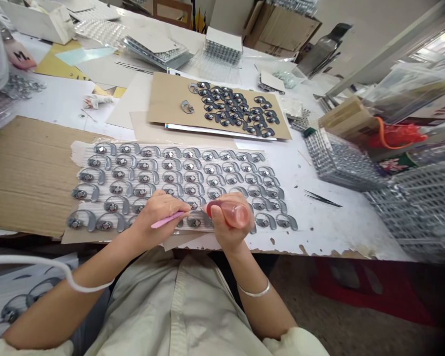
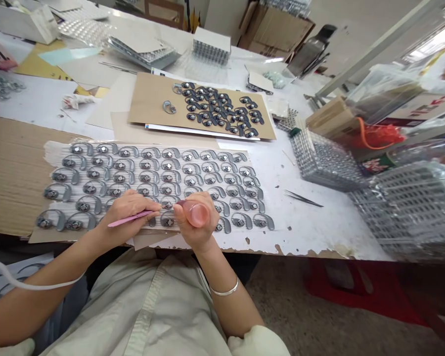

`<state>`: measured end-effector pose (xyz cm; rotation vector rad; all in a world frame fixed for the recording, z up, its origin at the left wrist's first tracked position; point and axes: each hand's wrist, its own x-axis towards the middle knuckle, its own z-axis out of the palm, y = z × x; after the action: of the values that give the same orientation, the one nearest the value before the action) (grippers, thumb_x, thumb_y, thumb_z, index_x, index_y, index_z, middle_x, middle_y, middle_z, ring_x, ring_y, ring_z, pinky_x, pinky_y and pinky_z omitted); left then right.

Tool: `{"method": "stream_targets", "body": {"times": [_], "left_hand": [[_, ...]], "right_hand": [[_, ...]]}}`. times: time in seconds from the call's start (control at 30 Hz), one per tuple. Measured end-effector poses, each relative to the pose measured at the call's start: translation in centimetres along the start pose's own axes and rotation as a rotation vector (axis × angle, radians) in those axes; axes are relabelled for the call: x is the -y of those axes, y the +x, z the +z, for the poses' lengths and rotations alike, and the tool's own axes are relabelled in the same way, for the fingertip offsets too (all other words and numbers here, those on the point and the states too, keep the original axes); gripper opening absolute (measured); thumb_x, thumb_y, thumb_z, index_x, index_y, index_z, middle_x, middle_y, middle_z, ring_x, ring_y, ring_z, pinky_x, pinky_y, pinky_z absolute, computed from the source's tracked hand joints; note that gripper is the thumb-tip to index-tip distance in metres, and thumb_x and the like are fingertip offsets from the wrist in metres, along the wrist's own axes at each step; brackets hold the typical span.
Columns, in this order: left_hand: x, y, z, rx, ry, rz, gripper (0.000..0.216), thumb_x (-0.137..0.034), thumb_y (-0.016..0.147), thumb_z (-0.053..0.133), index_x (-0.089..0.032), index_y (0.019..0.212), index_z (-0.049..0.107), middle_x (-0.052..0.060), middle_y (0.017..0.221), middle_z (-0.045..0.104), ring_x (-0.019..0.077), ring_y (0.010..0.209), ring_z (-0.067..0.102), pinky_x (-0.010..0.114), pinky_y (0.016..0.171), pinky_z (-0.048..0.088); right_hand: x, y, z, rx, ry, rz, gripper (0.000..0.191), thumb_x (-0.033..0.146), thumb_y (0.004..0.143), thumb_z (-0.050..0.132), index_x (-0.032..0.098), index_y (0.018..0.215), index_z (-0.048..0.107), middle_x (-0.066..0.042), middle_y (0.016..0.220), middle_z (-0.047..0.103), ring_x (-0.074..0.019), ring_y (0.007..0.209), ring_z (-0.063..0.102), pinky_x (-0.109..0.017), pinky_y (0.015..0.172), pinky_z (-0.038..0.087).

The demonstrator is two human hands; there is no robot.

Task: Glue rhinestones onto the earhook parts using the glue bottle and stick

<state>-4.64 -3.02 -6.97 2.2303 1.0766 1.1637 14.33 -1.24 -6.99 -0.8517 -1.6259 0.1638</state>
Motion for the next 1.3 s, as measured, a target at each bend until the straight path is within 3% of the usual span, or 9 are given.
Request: {"method": "stream_targets", "body": {"times": [0.57,0.87,1.3], "left_hand": [[0.3,-0.1,0.1,-0.029,-0.027,0.013,0.008,-0.022,0.092,0.056,-0.019,0.088,0.063,0.001,0.085,0.073,0.0140,0.073,0.067,0.030,0.076,0.039],[0.4,-0.1,-0.2,0.026,-0.063,-0.083,0.012,-0.025,0.092,0.055,-0.020,0.088,0.065,0.001,0.087,0.074,0.0144,0.077,0.067,0.032,0.080,0.040],[1.0,-0.5,0.1,0.014,-0.061,-0.078,0.010,-0.027,0.091,0.058,-0.021,0.090,0.066,0.001,0.089,0.073,0.0150,0.080,0.068,0.031,0.082,0.041]], "right_hand": [[-0.1,-0.1,-0.1,0.029,0.001,0.014,0.010,0.018,0.077,0.066,0.020,0.081,0.057,-0.002,0.069,0.060,-0.0169,0.065,0.057,-0.036,0.060,0.050],[0.1,-0.1,0.1,0.031,0.060,0.005,0.013,0.013,0.075,0.067,0.019,0.083,0.059,-0.003,0.071,0.061,-0.0168,0.065,0.056,-0.036,0.059,0.049],[0.2,-0.1,0.2,0.045,0.024,-0.032,0.012,0.019,0.077,0.065,0.020,0.086,0.057,-0.002,0.072,0.061,-0.0169,0.065,0.058,-0.036,0.060,0.051]]}}
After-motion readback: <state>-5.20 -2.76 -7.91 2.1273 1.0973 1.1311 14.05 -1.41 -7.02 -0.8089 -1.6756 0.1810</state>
